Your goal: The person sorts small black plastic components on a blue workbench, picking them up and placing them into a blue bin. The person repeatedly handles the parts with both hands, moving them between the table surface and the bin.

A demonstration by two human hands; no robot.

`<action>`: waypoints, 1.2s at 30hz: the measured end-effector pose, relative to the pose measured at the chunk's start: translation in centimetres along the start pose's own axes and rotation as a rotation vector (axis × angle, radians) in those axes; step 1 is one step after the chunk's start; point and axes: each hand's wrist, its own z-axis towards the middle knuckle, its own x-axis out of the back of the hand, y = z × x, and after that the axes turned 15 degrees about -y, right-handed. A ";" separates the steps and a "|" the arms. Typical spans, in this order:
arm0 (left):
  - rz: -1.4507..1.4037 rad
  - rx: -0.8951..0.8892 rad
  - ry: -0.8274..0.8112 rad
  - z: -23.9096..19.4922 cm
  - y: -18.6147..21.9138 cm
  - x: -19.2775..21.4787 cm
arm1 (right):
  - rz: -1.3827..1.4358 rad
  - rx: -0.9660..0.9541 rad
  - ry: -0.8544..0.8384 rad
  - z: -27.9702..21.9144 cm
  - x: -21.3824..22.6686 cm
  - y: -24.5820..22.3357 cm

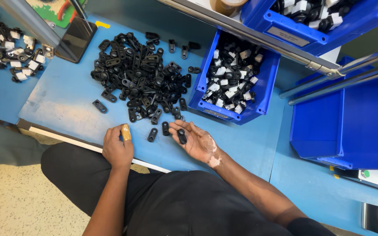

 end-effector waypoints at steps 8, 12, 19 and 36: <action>-0.004 -0.002 0.001 -0.1 0.1 0.0 | -0.170 -0.084 0.178 -0.6 0.0 0.3; -0.009 -0.008 -0.006 0.2 0.1 0.1 | -0.109 -0.033 0.111 -0.4 0.4 0.6; -0.125 -0.090 -0.045 -0.4 -0.4 0.6 | -0.097 -0.033 0.109 0.0 -2.6 1.2; -0.888 0.110 -0.078 -1.0 0.5 0.5 | -0.842 -0.035 -0.135 5.0 -9.5 1.6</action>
